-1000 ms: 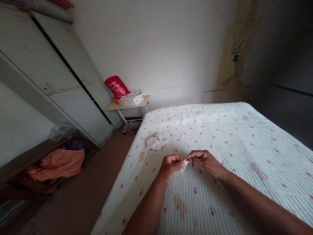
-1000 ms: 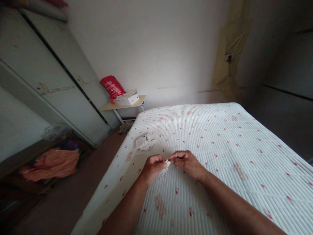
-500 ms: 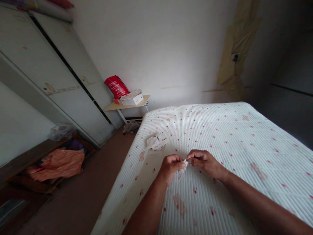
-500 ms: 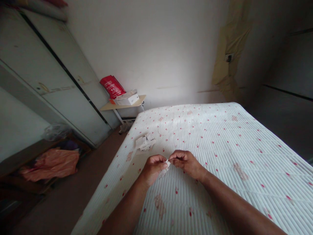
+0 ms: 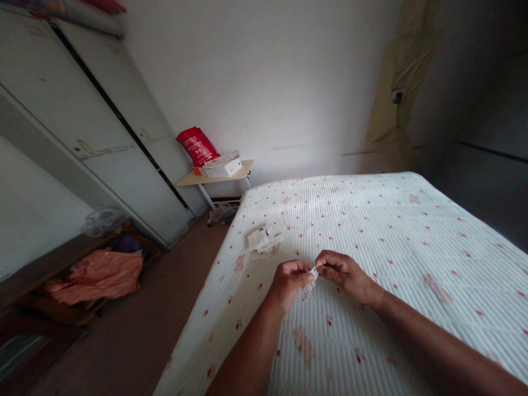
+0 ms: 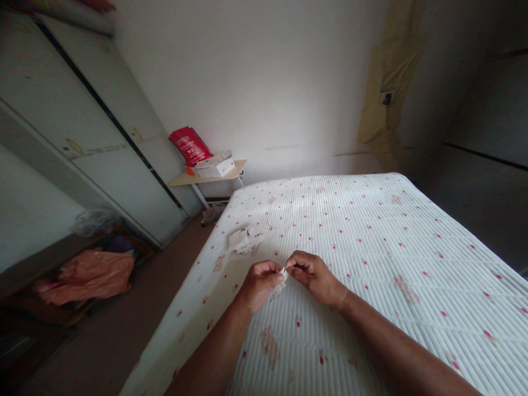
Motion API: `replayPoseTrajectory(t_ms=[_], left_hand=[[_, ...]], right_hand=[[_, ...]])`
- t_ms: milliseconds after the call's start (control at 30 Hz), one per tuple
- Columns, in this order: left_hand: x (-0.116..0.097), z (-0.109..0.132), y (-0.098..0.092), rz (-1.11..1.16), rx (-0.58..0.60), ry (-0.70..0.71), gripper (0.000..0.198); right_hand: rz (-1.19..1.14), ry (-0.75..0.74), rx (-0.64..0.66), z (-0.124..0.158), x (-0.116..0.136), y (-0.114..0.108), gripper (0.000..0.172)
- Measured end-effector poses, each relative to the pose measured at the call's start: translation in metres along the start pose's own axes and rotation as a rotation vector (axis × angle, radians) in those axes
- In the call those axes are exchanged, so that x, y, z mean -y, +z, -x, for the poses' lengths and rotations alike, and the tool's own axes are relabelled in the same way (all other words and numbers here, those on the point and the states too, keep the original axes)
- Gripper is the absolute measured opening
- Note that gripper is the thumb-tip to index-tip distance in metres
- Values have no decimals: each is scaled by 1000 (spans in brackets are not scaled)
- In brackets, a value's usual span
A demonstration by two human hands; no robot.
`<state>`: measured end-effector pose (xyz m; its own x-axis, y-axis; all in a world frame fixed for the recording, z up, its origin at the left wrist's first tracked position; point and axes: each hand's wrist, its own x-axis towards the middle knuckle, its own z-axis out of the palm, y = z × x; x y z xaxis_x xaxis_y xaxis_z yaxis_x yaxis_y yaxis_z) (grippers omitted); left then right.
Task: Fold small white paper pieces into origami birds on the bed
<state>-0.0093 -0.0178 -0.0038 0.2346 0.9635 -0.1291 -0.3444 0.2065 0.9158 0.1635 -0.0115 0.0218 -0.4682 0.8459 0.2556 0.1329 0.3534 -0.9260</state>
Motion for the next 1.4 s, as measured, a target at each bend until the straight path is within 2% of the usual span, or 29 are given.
replayPoseTrajectory(t_ms=[200,400,667,900,1133,1400], left_hand=[[2,-1,-2,-6,-8,4,22],[0,-3,-4,22,-50,19,23],[4,-5,-9,-44,-51,47,19],[5,-3,-6,-64,-10,55,18],[4,-3,-5,-88,10,36,20],[7,-4,-4,-90,8,56,19]], right_hand=[[24,-8,-21,-2,2,0,24],[-58,96,-160,-3,-2,-11,22],[-105,56,-101,-2,-1,-2,16],[-234,172,-26,-5,-1,0,21],[-260,195,18,-4,-8,-1,19],[-148,163,-45,-4,0,4,19]])
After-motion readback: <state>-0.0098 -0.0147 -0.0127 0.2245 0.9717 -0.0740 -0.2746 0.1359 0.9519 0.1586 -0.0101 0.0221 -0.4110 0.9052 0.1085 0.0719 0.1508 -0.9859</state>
